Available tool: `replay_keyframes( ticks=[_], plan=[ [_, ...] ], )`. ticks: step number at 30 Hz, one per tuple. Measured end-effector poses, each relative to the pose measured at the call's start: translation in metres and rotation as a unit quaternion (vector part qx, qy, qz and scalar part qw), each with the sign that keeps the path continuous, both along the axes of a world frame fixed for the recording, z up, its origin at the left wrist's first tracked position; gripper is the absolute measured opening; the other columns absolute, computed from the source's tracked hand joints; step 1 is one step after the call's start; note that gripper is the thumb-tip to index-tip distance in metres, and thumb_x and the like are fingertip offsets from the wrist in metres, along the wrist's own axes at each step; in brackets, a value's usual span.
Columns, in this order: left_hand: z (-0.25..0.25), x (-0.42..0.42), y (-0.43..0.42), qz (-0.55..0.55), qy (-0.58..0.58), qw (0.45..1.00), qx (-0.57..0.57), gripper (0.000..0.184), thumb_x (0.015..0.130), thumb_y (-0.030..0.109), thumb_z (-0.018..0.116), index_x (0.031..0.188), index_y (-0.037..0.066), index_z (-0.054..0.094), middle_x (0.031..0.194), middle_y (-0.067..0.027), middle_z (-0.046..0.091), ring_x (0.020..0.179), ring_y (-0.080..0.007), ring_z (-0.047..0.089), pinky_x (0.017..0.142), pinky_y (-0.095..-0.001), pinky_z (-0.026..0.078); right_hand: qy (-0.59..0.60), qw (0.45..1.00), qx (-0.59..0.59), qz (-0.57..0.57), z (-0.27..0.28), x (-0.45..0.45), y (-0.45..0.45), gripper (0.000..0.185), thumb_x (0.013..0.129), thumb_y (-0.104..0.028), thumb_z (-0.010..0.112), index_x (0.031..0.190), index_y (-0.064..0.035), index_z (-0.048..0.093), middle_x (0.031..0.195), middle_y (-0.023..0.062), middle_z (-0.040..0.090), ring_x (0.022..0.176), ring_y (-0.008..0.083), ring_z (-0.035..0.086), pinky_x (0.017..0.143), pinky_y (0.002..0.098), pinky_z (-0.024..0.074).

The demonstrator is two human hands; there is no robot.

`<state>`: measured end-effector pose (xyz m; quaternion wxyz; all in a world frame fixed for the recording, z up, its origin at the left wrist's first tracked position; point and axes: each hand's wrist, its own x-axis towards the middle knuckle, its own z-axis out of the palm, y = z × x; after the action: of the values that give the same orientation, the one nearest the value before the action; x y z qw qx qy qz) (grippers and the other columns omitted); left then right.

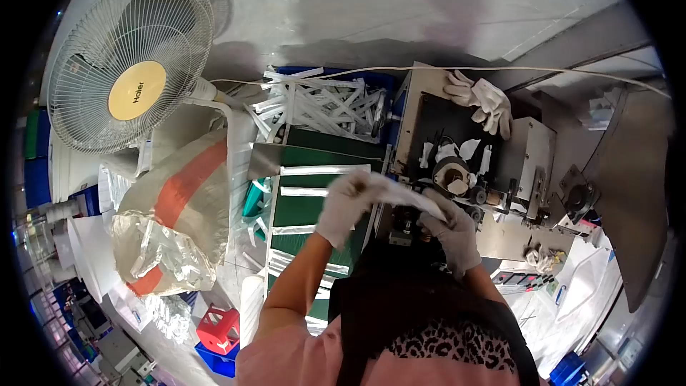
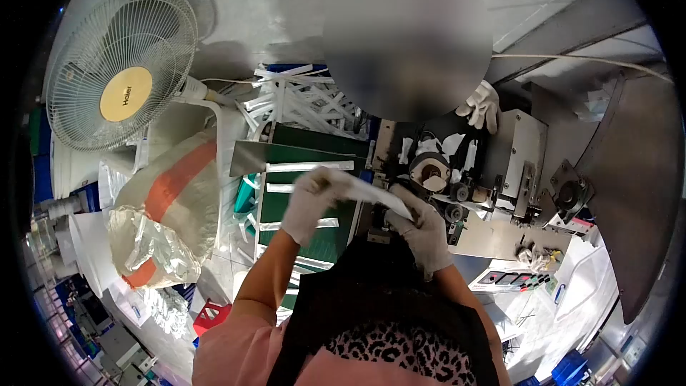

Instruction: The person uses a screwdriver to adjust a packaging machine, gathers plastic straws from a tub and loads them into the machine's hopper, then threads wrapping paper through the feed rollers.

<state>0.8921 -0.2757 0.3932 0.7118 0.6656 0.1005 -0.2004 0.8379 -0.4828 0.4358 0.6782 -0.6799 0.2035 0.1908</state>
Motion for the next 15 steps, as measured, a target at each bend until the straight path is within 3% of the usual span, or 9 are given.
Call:
replay_keyframes(
  ticks=[1,3,4,5,6,7,8,11,15],
  plan=[
    [-0.009,0.01,0.011,0.062,-0.02,0.997,0.036,0.014,0.081,0.016,0.064,0.081,0.004,0.058,0.069,-0.0023,0.058,0.058,-0.0089,0.051,0.054,-0.0219,0.042,-0.031,0.999,-0.021,0.028,0.002,0.004,0.003,0.039,0.081,-0.009,0.063,0.118,-0.0032,0.053,0.097,0.0052,0.061,0.084,0.0075,0.055,0.072,0.0228,0.0454],
    [-0.04,0.045,0.051,0.132,-0.12,0.954,0.24,0.017,0.08,0.019,0.065,0.083,0.004,0.059,0.068,-0.0047,0.057,0.058,-0.0108,0.051,0.055,-0.0255,0.043,-0.059,0.998,-0.017,0.016,0.002,0.01,0.004,0.044,0.082,-0.01,0.063,0.123,-0.0035,0.048,0.1,0.0063,0.06,0.087,0.0088,0.054,0.074,0.0225,0.0446],
    [-0.042,0.064,0.065,0.176,-0.129,0.929,0.3,0.024,0.079,0.024,0.065,0.085,0.002,0.059,0.07,-0.0095,0.059,0.06,-0.0181,0.055,0.057,-0.0315,0.044,-0.06,0.997,-0.034,0.024,-0.005,0.011,-0.001,0.043,0.083,-0.01,0.062,0.123,-0.0026,0.048,0.101,0.0069,0.06,0.087,0.0098,0.054,0.075,0.0228,0.0446],
    [-0.051,0.085,0.08,0.174,-0.187,0.859,0.444,0.027,0.079,0.027,0.064,0.086,0.002,0.059,0.074,-0.0136,0.061,0.064,-0.0272,0.058,0.06,-0.0365,0.045,-0.059,0.997,-0.051,0.03,-0.01,0.011,-0.003,0.042,0.083,-0.01,0.061,0.122,-0.0017,0.048,0.102,0.0075,0.06,0.087,0.0109,0.054,0.076,0.0232,0.0447],
    [-0.065,0.105,0.093,0.168,-0.178,0.874,0.421,0.029,0.079,0.03,0.063,0.086,0.002,0.059,0.077,-0.0169,0.062,0.069,-0.0331,0.059,0.062,-0.0388,0.046,-0.047,0.997,-0.058,0.014,-0.003,0.011,-0.003,0.04,0.084,-0.007,0.058,0.122,0.0009,0.048,0.104,0.0088,0.06,0.088,0.0118,0.055,0.078,0.0235,0.045],
    [-0.107,0.123,0.114,0.168,-0.196,0.885,0.388,0.03,0.08,0.031,0.063,0.085,0.002,0.06,0.075,-0.0167,0.062,0.069,-0.0333,0.059,0.062,-0.0385,0.045,-0.043,0.997,-0.064,0.006,-0.006,0.006,-0.006,0.04,0.084,-0.007,0.058,0.122,0.0009,0.048,0.104,0.0088,0.06,0.088,0.0118,0.055,0.078,0.0235,0.045],
    [-0.109,0.138,0.12,0.135,-0.197,0.864,0.444,0.03,0.079,0.032,0.062,0.084,0.003,0.061,0.074,-0.0164,0.062,0.07,-0.0342,0.06,0.063,-0.0395,0.045,-0.035,0.997,-0.071,-0.019,-0.013,0.0,-0.013,0.039,0.085,-0.006,0.057,0.121,0.0017,0.048,0.104,0.0093,0.06,0.089,0.0121,0.056,0.08,0.0235,0.0451],
    [-0.12,0.164,0.132,0.124,-0.185,0.859,0.461,0.028,0.078,0.031,0.062,0.082,0.004,0.062,0.073,-0.0161,0.062,0.071,-0.0348,0.06,0.064,-0.0409,0.046,-0.007,0.994,-0.089,-0.056,-0.011,-0.017,-0.028,0.037,0.086,-0.005,0.055,0.121,0.0024,0.047,0.106,0.0113,0.059,0.094,0.0139,0.057,0.082,0.0245,0.0458],
    [-0.123,0.158,0.153,0.163,-0.207,0.796,0.544,0.027,0.077,0.03,0.062,0.086,0.005,0.061,0.08,-0.0166,0.063,0.075,-0.0352,0.06,0.066,-0.0421,0.046,0.018,0.985,-0.124,-0.121,-0.016,-0.035,-0.042,0.036,0.087,-0.002,0.052,0.122,0.0042,0.046,0.109,0.0143,0.059,0.099,0.0167,0.056,0.084,0.0267,0.0466]
  ],
)
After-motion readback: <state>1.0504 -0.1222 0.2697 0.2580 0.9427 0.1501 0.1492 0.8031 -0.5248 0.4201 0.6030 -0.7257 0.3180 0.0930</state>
